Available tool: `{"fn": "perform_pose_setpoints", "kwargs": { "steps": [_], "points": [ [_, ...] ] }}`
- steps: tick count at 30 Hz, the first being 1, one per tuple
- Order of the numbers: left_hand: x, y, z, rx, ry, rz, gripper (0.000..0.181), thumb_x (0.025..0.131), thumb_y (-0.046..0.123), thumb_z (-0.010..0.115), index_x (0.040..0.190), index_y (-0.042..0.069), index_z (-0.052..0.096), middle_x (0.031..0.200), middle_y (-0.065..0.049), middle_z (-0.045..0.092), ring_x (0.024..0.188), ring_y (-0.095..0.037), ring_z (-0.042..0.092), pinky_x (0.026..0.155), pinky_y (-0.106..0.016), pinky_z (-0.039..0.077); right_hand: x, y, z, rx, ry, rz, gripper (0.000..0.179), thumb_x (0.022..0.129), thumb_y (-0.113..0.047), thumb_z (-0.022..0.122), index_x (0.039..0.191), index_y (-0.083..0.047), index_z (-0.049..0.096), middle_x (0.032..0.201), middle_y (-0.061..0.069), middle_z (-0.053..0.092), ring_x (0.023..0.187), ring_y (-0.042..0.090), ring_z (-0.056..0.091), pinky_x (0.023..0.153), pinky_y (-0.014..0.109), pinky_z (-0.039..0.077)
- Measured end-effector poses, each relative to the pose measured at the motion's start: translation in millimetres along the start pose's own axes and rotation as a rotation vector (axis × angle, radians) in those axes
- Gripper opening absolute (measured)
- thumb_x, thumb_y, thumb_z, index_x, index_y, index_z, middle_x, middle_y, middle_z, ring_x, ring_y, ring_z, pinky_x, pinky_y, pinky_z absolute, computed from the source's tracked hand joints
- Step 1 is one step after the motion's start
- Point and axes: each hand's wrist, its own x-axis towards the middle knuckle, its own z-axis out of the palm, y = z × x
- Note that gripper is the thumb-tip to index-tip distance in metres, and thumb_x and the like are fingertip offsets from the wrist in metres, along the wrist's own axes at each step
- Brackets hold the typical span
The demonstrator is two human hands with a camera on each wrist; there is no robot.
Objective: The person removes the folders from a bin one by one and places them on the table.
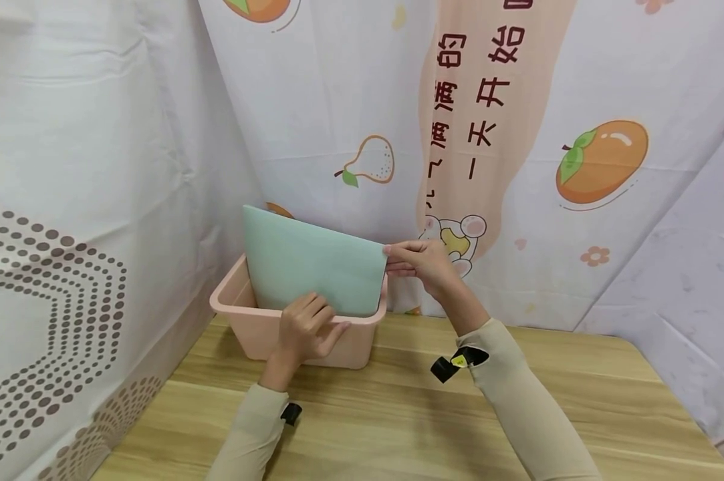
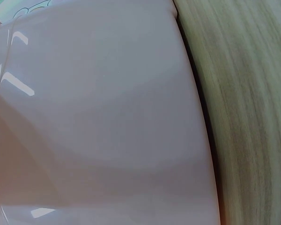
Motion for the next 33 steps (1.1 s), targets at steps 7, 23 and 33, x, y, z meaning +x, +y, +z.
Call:
{"fn": "perform_pose_setpoints", "kwargs": {
  "steps": [7,23,33],
  "points": [
    [0.1,0.0,0.4,-0.002,0.006,0.003,0.043,0.093,0.038,0.066,0.062,0.010,0.057,0.062,-0.003,0.054,0.054,-0.018,0.047,0.049,-0.032,0.043,0.4,4.6,-1.5,-0.062,0.037,-0.099,0.031,0.089,-0.014,0.078,0.107,0.010,0.073,0.083,0.001,0.078,0.080,0.032,0.078,0.080,0.044,0.062],
    [1.3,-0.4,0.6,-0.001,0.004,0.006,0.043,0.093,0.039,0.066,0.062,0.010,0.058,0.061,-0.003,0.054,0.054,-0.018,0.047,0.049,-0.031,0.043,-1.3,7.7,-1.4,-0.096,0.021,-0.189,0.030,0.087,-0.005,0.077,0.112,0.010,0.071,0.091,-0.001,0.078,0.080,0.011,0.075,0.080,0.037,0.062],
    [-0.3,0.8,-0.5,-0.006,-0.011,-0.011,0.043,0.094,0.040,0.065,0.064,0.010,0.060,0.063,-0.003,0.055,0.056,-0.018,0.048,0.050,-0.032,0.043,-3.7,5.9,1.6,-0.080,0.046,-0.194,0.029,0.085,-0.003,0.079,0.109,0.011,0.073,0.088,0.000,0.079,0.074,0.015,0.076,0.076,0.040,0.063]
  ]
}}
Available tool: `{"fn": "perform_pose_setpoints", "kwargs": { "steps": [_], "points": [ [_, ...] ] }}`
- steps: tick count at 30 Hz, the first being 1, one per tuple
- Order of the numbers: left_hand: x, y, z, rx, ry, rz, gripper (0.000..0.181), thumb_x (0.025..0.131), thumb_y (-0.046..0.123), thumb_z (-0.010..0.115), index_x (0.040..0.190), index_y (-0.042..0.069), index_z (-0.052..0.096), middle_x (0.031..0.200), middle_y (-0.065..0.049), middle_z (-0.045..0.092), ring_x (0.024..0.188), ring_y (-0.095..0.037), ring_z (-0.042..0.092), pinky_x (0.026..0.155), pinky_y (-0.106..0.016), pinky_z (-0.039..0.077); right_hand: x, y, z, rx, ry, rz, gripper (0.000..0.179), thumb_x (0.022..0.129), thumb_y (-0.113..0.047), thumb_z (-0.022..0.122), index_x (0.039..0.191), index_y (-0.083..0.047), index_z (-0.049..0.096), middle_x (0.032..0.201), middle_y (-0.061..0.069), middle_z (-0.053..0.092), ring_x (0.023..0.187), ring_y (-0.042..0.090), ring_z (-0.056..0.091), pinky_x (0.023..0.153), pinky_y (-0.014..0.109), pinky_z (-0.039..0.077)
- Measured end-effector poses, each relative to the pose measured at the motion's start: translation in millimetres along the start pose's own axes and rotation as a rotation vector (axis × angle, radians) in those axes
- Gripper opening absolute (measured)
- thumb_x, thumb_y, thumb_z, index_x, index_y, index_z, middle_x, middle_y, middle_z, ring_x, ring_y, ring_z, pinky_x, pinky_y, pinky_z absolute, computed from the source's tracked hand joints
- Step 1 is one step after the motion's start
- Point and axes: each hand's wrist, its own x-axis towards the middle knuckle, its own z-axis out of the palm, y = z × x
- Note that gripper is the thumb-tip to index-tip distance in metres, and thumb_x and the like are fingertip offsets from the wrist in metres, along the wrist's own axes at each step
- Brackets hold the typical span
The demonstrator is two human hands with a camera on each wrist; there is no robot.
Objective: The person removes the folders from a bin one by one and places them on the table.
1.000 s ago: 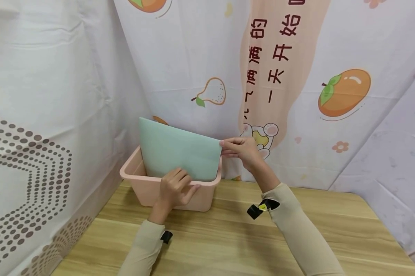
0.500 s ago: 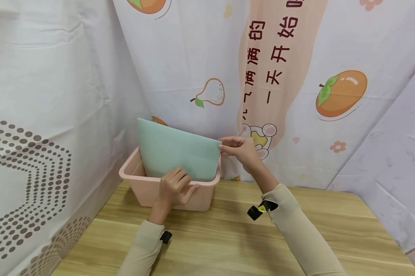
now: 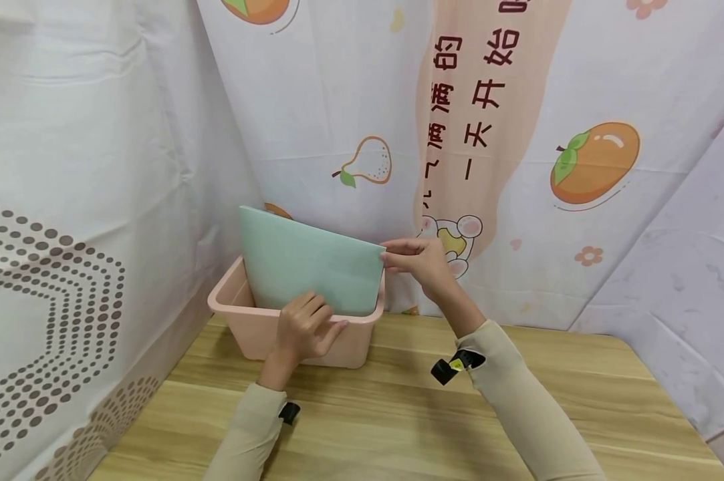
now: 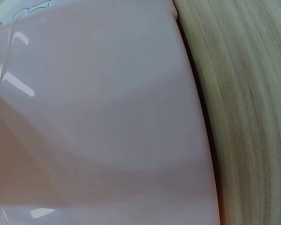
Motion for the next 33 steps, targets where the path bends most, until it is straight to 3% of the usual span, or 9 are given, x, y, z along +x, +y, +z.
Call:
{"fn": "perform_pose_setpoints", "kwargs": {
  "steps": [5,13,17,28,33],
  "points": [
    [-0.1,0.0,0.7,-0.001,0.002,0.000,0.043,0.094,0.041,0.064,0.064,0.010,0.060,0.064,-0.003,0.056,0.056,-0.018,0.048,0.050,-0.031,0.043,-3.3,-1.6,2.9,-0.001,0.013,-0.022,0.029,0.085,-0.004,0.079,0.109,0.010,0.073,0.088,0.000,0.079,0.077,0.012,0.076,0.074,0.035,0.063],
    [-0.4,-0.4,0.6,0.002,-0.001,0.000,0.043,0.094,0.041,0.064,0.064,0.010,0.060,0.064,-0.003,0.056,0.056,-0.018,0.048,0.050,-0.032,0.044,-7.1,-5.4,7.1,0.013,0.000,-0.051,0.029,0.087,-0.003,0.077,0.113,0.007,0.073,0.094,0.000,0.079,0.083,0.012,0.076,0.080,0.043,0.062],
    [-1.0,-0.7,0.7,0.003,-0.003,0.000,0.043,0.094,0.040,0.064,0.064,0.010,0.060,0.064,-0.003,0.056,0.056,-0.018,0.048,0.051,-0.032,0.044,-6.7,-6.9,8.8,0.029,-0.008,-0.038,0.029,0.087,-0.003,0.076,0.115,0.007,0.072,0.094,0.000,0.079,0.083,0.012,0.076,0.079,0.040,0.062],
    [-2.7,-1.3,0.1,0.008,-0.013,0.004,0.043,0.094,0.040,0.064,0.064,0.009,0.060,0.064,-0.003,0.055,0.057,-0.018,0.048,0.051,-0.031,0.044,-6.2,-4.4,12.0,0.027,-0.046,-0.001,0.032,0.091,-0.005,0.074,0.121,0.005,0.070,0.108,0.017,0.076,0.088,0.012,0.075,0.083,0.048,0.060],
    [-2.4,-1.6,-0.2,0.007,-0.011,0.002,0.043,0.094,0.039,0.065,0.064,0.010,0.059,0.064,-0.003,0.055,0.056,-0.018,0.047,0.051,-0.031,0.043,-5.5,-5.3,14.5,-0.001,-0.071,-0.011,0.034,0.090,-0.006,0.075,0.122,0.004,0.070,0.111,0.019,0.075,0.091,0.013,0.074,0.086,0.048,0.059]
  ]
}}
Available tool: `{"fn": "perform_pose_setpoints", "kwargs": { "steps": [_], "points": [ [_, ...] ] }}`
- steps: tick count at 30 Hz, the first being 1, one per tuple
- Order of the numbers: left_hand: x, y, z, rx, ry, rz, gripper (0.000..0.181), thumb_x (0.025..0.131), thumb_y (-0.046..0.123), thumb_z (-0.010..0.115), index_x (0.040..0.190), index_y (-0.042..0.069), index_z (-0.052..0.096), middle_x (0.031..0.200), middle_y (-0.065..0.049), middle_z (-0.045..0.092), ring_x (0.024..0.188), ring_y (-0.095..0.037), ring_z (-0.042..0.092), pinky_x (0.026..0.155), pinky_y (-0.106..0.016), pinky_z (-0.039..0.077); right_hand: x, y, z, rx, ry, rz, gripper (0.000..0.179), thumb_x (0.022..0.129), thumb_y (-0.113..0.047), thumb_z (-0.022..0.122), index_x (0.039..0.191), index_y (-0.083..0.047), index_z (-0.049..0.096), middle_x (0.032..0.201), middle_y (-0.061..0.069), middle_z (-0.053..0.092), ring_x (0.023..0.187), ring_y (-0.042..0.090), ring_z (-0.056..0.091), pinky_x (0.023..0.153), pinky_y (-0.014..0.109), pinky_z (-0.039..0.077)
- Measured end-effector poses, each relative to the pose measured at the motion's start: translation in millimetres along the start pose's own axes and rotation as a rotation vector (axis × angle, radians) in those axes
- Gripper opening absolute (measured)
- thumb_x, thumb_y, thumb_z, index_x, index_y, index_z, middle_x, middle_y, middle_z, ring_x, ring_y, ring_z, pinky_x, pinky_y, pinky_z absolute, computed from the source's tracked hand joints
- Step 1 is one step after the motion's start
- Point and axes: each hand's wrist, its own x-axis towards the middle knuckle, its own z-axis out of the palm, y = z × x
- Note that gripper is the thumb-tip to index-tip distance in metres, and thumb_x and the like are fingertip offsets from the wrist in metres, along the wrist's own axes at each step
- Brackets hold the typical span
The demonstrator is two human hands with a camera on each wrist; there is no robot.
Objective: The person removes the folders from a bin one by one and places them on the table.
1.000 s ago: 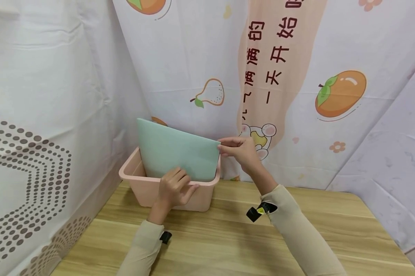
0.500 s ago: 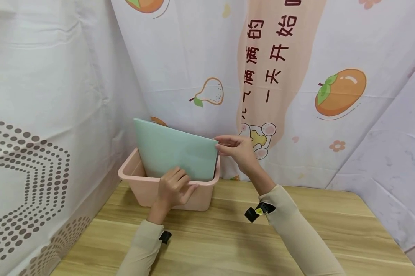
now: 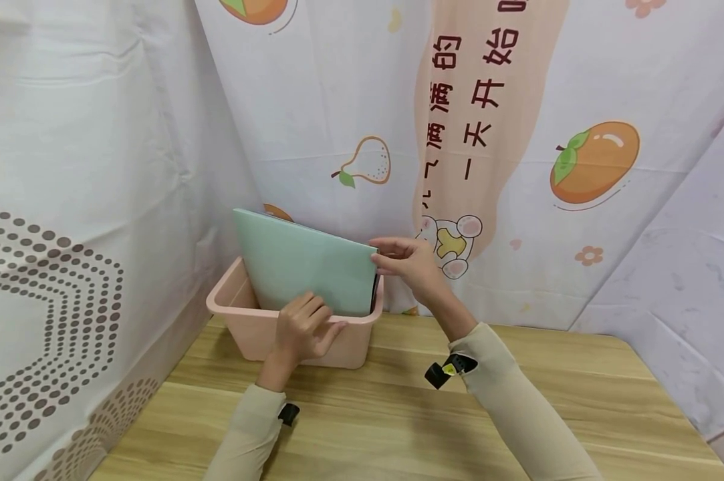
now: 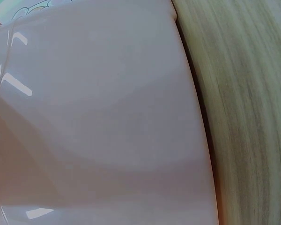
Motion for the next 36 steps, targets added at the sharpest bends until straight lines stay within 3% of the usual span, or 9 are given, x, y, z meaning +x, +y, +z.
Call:
{"fn": "perform_pose_setpoints", "kwargs": {
  "steps": [7,22,31,36],
  "points": [
    [0.0,0.0,-0.2,0.005,-0.003,0.001,0.043,0.095,0.040,0.064,0.065,0.009,0.059,0.064,-0.003,0.055,0.056,-0.018,0.048,0.051,-0.031,0.044,1.5,-0.3,2.0,-0.035,-0.008,-0.036,0.032,0.089,-0.005,0.076,0.119,0.003,0.072,0.109,0.021,0.075,0.088,0.011,0.073,0.079,0.029,0.061],
    [0.0,-1.3,0.3,0.007,0.001,0.004,0.044,0.096,0.041,0.063,0.064,0.010,0.059,0.063,-0.003,0.055,0.056,-0.018,0.048,0.050,-0.031,0.043,5.7,3.4,1.3,0.008,0.015,-0.002,0.031,0.090,-0.004,0.073,0.120,0.005,0.071,0.113,0.026,0.073,0.086,0.013,0.075,0.085,0.051,0.058],
    [-0.5,-1.0,0.5,0.010,0.002,0.007,0.045,0.095,0.041,0.063,0.064,0.010,0.059,0.063,-0.003,0.055,0.055,-0.017,0.047,0.049,-0.030,0.043,8.0,2.2,0.8,-0.007,0.043,0.006,0.029,0.089,-0.004,0.075,0.116,0.006,0.072,0.098,0.010,0.077,0.078,0.011,0.075,0.078,0.040,0.062],
    [-1.0,-0.8,0.2,0.007,0.001,-0.001,0.044,0.095,0.041,0.063,0.064,0.010,0.059,0.063,-0.003,0.055,0.055,-0.017,0.047,0.050,-0.030,0.043,11.7,-0.9,-0.5,-0.117,0.030,-0.007,0.027,0.087,-0.008,0.078,0.112,0.002,0.075,0.101,0.011,0.078,0.081,0.011,0.073,0.077,0.030,0.061]
  ]
}}
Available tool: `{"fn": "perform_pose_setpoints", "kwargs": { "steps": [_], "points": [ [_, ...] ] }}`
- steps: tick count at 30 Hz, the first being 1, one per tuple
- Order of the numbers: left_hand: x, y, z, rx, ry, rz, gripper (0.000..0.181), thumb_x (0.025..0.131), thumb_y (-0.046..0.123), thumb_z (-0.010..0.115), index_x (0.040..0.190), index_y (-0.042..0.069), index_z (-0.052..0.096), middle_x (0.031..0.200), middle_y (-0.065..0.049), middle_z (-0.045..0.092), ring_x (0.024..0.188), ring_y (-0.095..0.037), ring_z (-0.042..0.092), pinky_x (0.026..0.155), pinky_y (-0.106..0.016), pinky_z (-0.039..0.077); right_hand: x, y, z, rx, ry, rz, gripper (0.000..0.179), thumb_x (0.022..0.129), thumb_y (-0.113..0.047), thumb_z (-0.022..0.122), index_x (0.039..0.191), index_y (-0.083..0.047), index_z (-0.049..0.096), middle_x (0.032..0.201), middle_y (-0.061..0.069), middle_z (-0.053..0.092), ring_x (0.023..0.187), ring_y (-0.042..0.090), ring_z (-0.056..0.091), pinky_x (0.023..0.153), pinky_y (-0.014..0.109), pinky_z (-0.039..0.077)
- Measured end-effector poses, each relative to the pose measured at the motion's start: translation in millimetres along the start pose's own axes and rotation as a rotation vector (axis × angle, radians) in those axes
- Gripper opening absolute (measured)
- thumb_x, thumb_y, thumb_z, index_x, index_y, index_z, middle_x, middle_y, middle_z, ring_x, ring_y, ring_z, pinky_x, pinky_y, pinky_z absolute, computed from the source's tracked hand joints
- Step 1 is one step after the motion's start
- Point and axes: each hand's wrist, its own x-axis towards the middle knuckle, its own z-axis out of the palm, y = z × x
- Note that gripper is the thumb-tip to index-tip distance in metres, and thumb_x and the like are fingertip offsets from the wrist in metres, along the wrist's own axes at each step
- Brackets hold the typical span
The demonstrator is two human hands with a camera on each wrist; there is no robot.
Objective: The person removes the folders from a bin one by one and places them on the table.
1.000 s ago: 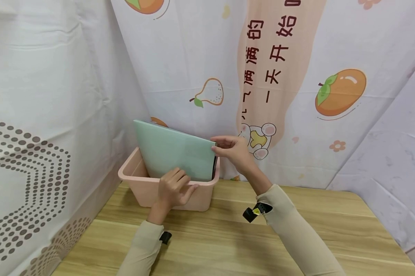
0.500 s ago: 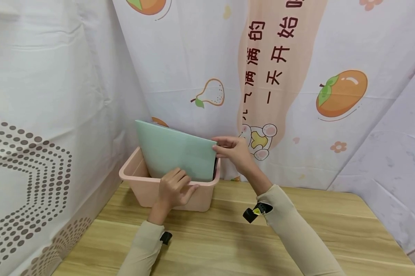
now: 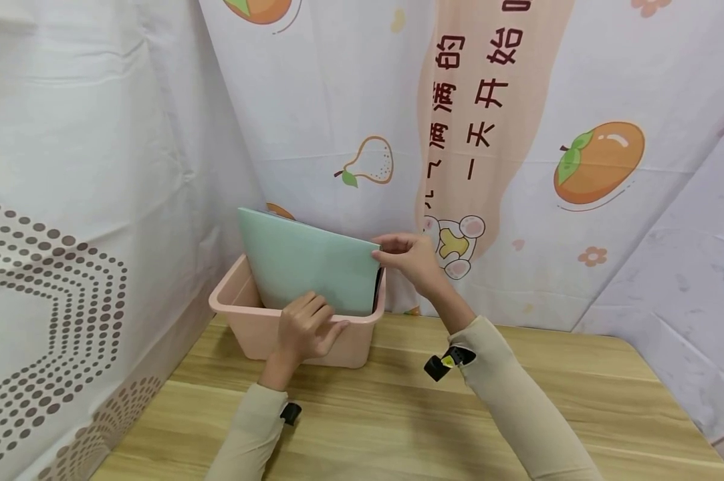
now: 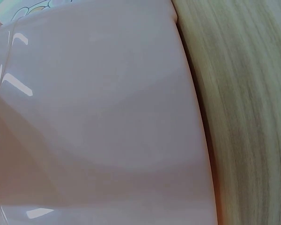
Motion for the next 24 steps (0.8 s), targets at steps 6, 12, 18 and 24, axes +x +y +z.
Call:
{"fn": "perform_pose_setpoints", "kwargs": {
  "steps": [6,12,18,24],
  "points": [
    [1.2,-0.5,-0.1,-0.005,0.004,0.000,0.044,0.095,0.040,0.064,0.063,0.010,0.059,0.063,-0.003,0.054,0.055,-0.018,0.047,0.050,-0.030,0.043,4.4,-7.9,1.4,-0.175,-0.056,-0.073,0.025,0.087,-0.010,0.079,0.111,-0.002,0.076,0.104,0.017,0.077,0.087,0.019,0.075,0.076,0.025,0.059],
    [1.4,-0.2,0.4,-0.009,0.004,0.007,0.043,0.094,0.040,0.065,0.064,0.010,0.059,0.063,-0.003,0.054,0.055,-0.017,0.047,0.050,-0.030,0.043,4.7,-11.8,2.7,-0.260,-0.078,-0.121,0.024,0.087,-0.009,0.079,0.109,-0.001,0.077,0.095,0.018,0.078,0.081,0.025,0.076,0.070,0.022,0.058],
    [1.4,-1.0,0.5,-0.007,0.003,0.008,0.044,0.095,0.040,0.064,0.064,0.010,0.058,0.063,-0.002,0.053,0.055,-0.017,0.046,0.050,-0.030,0.042,3.8,-12.5,-0.1,-0.322,-0.089,-0.164,0.021,0.088,-0.009,0.078,0.107,0.000,0.078,0.092,0.018,0.078,0.076,0.018,0.075,0.067,0.020,0.056],
    [0.8,-1.5,-0.6,0.001,-0.001,0.014,0.044,0.095,0.041,0.064,0.063,0.010,0.057,0.063,-0.002,0.052,0.056,-0.017,0.046,0.050,-0.029,0.042,-1.4,-11.4,-7.7,-0.287,-0.091,-0.149,0.021,0.088,-0.009,0.078,0.107,0.000,0.078,0.098,0.019,0.078,0.081,0.021,0.077,0.071,0.021,0.058]
  ]
}}
